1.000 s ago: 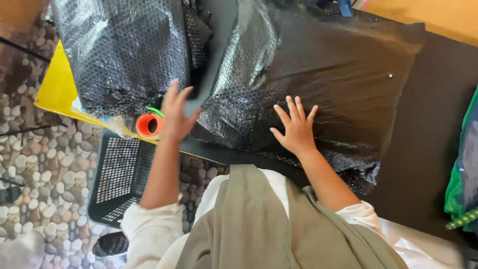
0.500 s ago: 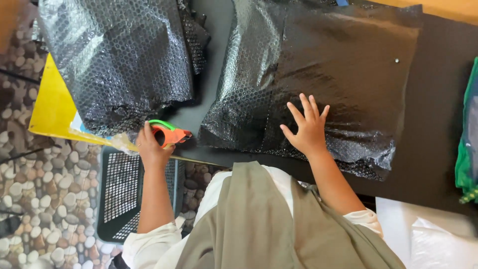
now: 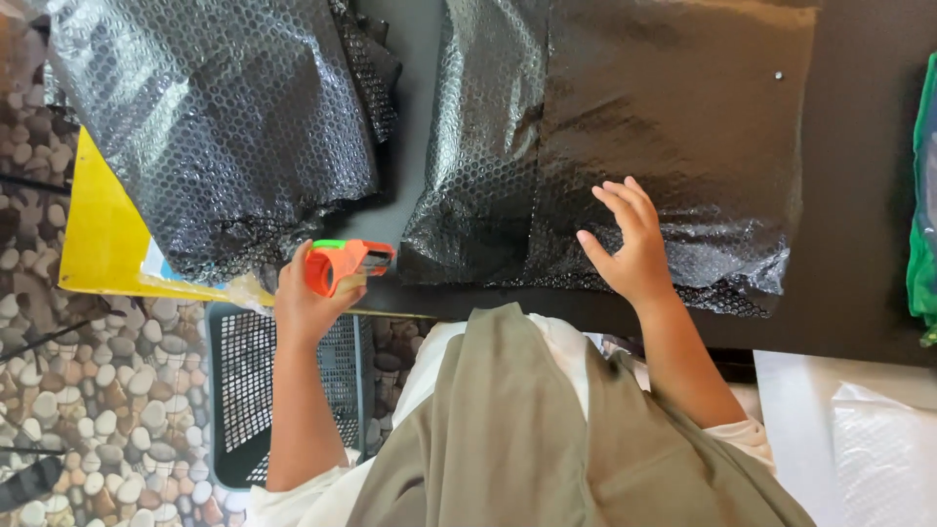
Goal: Brushing a pillow, wrapping it in bubble wrap, and sealing it with tape
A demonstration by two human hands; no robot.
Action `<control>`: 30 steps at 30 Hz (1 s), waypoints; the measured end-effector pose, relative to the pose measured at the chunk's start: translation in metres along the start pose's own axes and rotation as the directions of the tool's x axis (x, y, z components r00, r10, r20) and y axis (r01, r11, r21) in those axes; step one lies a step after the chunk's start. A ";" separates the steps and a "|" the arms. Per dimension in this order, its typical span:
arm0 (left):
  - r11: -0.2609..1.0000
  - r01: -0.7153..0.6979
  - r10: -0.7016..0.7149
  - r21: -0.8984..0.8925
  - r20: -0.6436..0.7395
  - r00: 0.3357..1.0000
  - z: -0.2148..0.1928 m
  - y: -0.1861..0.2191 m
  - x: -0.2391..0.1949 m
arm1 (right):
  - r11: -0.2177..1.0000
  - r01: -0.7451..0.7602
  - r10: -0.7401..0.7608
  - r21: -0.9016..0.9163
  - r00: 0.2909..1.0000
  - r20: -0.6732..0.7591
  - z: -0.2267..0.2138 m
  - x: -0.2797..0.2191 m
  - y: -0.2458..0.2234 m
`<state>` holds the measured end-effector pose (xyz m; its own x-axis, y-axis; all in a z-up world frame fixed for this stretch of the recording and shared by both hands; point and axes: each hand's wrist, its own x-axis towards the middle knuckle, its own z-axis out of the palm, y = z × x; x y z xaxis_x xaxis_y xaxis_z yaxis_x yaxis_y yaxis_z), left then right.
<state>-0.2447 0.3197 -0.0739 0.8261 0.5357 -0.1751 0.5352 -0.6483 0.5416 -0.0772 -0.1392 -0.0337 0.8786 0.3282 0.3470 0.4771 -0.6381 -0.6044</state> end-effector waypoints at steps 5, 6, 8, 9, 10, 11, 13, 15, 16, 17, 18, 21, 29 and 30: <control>0.921 -0.072 0.115 -0.383 0.090 0.989 -0.008 0.082 -0.035 | 0.944 0.065 -0.109 0.324 0.987 0.120 0.004 0.009 -0.035; 0.869 -0.122 0.190 -0.479 0.096 0.977 0.001 0.094 -0.038 | 0.895 0.010 -0.114 0.446 0.972 0.206 0.008 0.009 -0.040; 0.819 -0.051 0.193 -0.572 0.191 0.962 0.024 0.129 -0.050 | 0.806 -0.108 -0.096 0.582 0.947 0.308 0.016 0.003 -0.043; 0.762 0.035 0.201 -0.646 0.288 0.936 0.036 0.147 -0.057 | 0.686 -0.240 -0.095 0.686 0.906 0.412 0.020 -0.002 -0.044; 0.764 0.028 0.208 -0.645 0.287 0.935 0.049 0.156 -0.058 | 0.686 -0.236 -0.094 0.688 0.910 0.405 0.016 -0.004 -0.043; 0.741 0.041 0.242 -0.670 0.323 0.915 0.063 0.166 -0.059 | 0.586 -0.304 -0.104 0.751 0.891 0.442 0.012 -0.006 -0.041; 0.721 0.056 0.280 -0.691 0.365 0.888 0.082 0.186 -0.067 | 0.475 -0.371 -0.112 0.798 0.874 0.473 -0.006 -0.010 -0.039; 0.631 0.168 0.322 -0.758 0.453 0.831 0.094 0.205 -0.079 | 0.563 -0.312 -0.053 0.765 0.910 0.411 -0.029 -0.010 -0.037; 0.631 0.165 0.325 -0.758 0.452 0.830 0.088 0.220 -0.085 | 0.564 -0.310 -0.053 0.765 0.911 0.408 -0.041 -0.012 -0.029; 0.649 0.181 0.334 -0.739 0.491 0.805 0.082 0.235 -0.092 | 0.639 -0.280 -0.014 0.716 0.927 0.375 -0.052 -0.015 -0.022; 0.667 0.199 0.339 -0.718 0.531 0.777 0.076 0.249 -0.100 | 0.708 -0.256 0.023 0.659 0.940 0.340 -0.063 -0.018 -0.015; 0.748 0.180 0.302 -0.638 0.569 0.765 0.078 0.266 -0.114 | 0.851 -0.110 0.009 0.514 0.981 0.195 -0.100 -0.016 -0.024; 0.843 0.065 0.298 -0.534 0.563 0.771 0.073 0.324 -0.136 | 0.944 0.320 -0.309 0.081 0.943 -0.127 -0.130 -0.013 -0.039; 0.851 0.040 0.309 -0.524 0.560 0.768 0.069 0.331 -0.141 | 0.930 0.366 -0.360 0.018 0.921 -0.147 -0.130 -0.015 -0.039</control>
<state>-0.1722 -0.0077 0.0736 0.8991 -0.0920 -0.4281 0.3960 -0.2464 0.8846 -0.1118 -0.2097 0.0776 0.6346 0.4294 0.6426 0.7658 -0.4614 -0.4479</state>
